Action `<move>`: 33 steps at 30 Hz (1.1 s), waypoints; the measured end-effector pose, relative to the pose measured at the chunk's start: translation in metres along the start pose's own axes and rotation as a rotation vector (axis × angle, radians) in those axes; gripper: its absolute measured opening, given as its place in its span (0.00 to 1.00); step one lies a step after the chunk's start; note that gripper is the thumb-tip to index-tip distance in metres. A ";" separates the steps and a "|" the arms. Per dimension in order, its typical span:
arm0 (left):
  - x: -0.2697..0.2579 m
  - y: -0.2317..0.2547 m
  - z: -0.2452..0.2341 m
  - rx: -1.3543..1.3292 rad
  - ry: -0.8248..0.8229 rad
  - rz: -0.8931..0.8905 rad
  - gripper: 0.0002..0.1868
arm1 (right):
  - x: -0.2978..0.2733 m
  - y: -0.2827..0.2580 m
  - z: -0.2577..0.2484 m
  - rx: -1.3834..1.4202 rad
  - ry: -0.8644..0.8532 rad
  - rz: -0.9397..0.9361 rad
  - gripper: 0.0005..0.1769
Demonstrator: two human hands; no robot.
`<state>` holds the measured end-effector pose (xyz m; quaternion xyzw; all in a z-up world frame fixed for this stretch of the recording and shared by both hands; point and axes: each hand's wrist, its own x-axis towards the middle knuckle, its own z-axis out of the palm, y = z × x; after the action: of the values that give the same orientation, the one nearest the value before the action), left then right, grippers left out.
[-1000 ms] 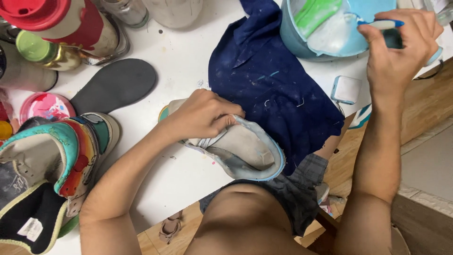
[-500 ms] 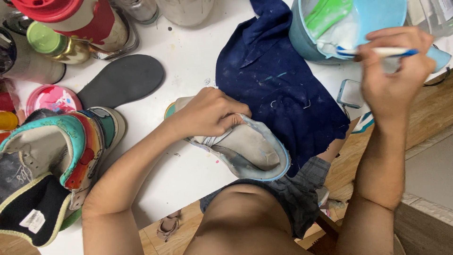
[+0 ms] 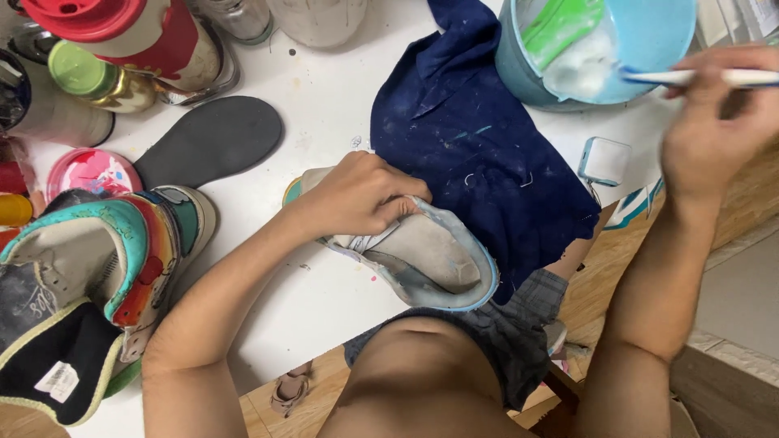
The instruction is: The person uses a toothbrush to scrub the inside of a colorful sneaker, repeatedly dipping the brush into a blue container of cleaning solution. The person holds the shoe open with one hand while scrubbing the inner lining and tongue area.
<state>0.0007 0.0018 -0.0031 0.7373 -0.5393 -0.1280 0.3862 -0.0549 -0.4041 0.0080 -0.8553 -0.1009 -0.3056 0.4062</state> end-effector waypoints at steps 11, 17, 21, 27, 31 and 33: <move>0.000 0.000 0.000 0.006 0.004 -0.013 0.09 | -0.048 0.016 -0.019 0.303 0.538 0.330 0.15; 0.000 0.000 0.001 0.026 0.011 -0.017 0.09 | -0.054 0.011 -0.009 0.283 0.583 0.265 0.22; 0.000 0.001 0.001 0.010 0.024 0.003 0.09 | -0.061 0.029 -0.012 0.289 0.784 0.251 0.09; -0.002 0.000 0.002 0.018 0.026 0.002 0.09 | -0.099 0.061 -0.038 0.655 0.608 0.411 0.09; -0.002 0.001 0.001 0.025 0.016 -0.014 0.10 | -0.088 -0.030 -0.008 0.974 0.245 0.464 0.08; -0.002 -0.001 0.001 0.032 0.014 -0.015 0.09 | -0.076 -0.062 0.016 0.920 0.123 0.406 0.10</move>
<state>-0.0003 0.0028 -0.0049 0.7484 -0.5331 -0.1169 0.3770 -0.1348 -0.3458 -0.0065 -0.5706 -0.0328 -0.1941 0.7972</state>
